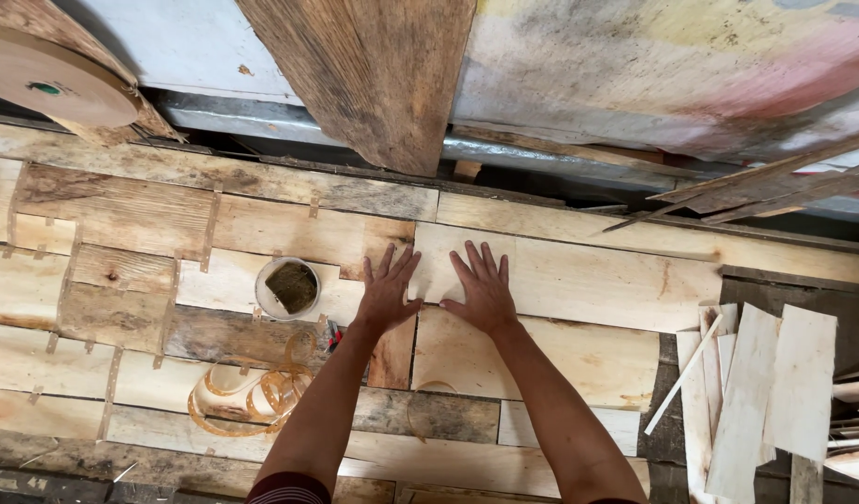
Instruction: Cutting and fitting wood veneer strips into a mosaic pattern on a workbench.
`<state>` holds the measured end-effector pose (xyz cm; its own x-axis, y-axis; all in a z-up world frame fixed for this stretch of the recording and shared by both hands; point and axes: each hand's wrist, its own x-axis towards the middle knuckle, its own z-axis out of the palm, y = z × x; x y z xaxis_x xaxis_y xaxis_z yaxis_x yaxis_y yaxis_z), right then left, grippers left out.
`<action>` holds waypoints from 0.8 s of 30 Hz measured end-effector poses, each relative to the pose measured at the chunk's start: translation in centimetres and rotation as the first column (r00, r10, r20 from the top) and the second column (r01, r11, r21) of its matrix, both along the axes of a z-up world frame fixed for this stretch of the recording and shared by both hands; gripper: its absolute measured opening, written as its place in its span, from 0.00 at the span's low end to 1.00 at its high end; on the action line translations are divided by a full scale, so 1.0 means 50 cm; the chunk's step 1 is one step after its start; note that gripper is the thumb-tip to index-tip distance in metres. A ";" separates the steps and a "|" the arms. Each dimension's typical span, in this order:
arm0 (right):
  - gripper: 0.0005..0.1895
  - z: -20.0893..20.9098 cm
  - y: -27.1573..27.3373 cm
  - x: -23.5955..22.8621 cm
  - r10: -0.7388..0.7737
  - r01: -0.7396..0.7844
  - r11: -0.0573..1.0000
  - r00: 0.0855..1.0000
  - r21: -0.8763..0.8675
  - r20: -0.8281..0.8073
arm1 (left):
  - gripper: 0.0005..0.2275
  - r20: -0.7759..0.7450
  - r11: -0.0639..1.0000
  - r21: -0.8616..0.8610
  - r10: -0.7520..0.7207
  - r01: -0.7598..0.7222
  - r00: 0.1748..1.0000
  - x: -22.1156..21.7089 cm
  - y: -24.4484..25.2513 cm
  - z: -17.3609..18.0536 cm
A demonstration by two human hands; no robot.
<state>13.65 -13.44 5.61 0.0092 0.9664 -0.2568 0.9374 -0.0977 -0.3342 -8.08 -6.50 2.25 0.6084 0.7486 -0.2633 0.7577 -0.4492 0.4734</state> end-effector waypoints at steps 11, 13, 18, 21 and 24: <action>0.57 0.009 -0.001 -0.002 -0.011 0.011 1.000 1.000 -0.016 -0.006 | 0.43 0.031 0.998 -0.034 0.048 -0.047 0.998 0.007 -0.002 0.018; 0.56 0.007 -0.001 -0.002 -0.012 0.012 1.000 1.000 -0.011 -0.014 | 0.43 0.030 0.998 -0.030 0.055 -0.054 0.998 0.007 -0.003 0.017; 0.57 -0.004 0.003 0.000 -0.006 0.006 1.000 1.000 -0.026 -0.015 | 0.43 -0.003 0.999 -0.013 0.038 -0.038 0.999 0.010 -0.003 0.014; 0.58 0.005 0.007 -0.001 -0.002 0.001 0.999 1.000 -0.035 -0.010 | 0.44 -0.009 0.999 -0.014 0.037 -0.037 0.999 0.013 -0.002 0.024; 0.58 -0.005 0.006 0.001 0.003 -0.004 1.000 1.000 -0.027 -0.013 | 0.44 -0.004 0.999 -0.009 0.035 -0.035 0.999 0.013 -0.004 0.015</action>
<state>13.69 -13.12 5.38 0.0022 0.9590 -0.2833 0.9334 -0.1037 -0.3436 -7.43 -6.72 3.01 0.5809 0.7670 -0.2725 0.7747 -0.4182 0.4744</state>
